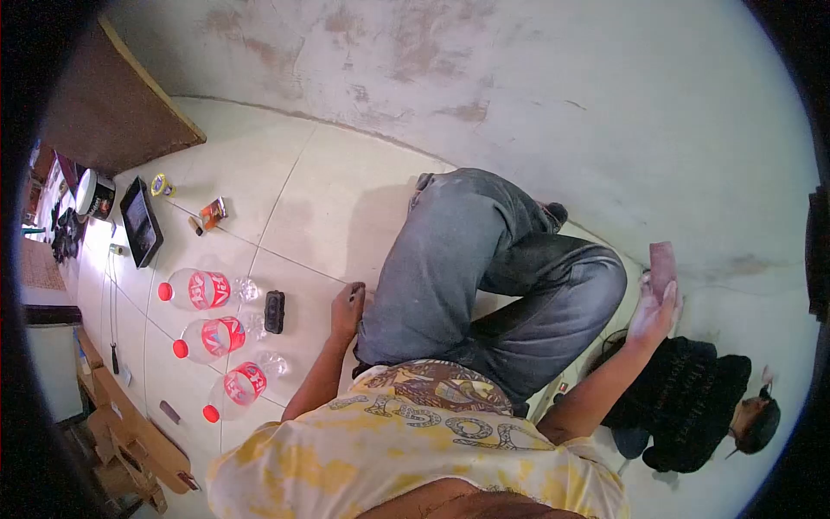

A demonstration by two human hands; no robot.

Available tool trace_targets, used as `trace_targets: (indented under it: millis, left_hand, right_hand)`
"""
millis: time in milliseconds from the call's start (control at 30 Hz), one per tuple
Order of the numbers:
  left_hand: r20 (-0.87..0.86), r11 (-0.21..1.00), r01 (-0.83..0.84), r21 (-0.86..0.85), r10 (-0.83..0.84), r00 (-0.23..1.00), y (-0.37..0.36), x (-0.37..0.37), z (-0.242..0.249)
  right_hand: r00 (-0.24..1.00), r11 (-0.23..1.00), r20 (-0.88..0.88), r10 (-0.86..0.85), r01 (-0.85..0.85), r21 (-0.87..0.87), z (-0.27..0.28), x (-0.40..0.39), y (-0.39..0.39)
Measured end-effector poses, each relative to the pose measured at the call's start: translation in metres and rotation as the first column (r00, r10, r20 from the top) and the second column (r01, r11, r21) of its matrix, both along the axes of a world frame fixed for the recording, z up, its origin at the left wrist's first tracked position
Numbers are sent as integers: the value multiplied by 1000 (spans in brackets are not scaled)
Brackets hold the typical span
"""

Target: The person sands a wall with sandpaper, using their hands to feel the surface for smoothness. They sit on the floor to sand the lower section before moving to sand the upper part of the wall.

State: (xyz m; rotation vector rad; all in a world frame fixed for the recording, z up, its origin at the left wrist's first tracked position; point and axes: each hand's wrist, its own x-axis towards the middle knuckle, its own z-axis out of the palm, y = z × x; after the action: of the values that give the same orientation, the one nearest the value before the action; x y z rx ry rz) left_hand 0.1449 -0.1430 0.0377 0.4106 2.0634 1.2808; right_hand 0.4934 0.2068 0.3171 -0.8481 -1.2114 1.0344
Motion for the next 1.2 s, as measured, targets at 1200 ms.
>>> trace_targets:
  millis: [1200]
  left_hand:
    - [-844,858,20,-513,-508,171,-89,28,-115]
  right_hand:
    - [315,932,881,352,-209,-297,93,-52,64]
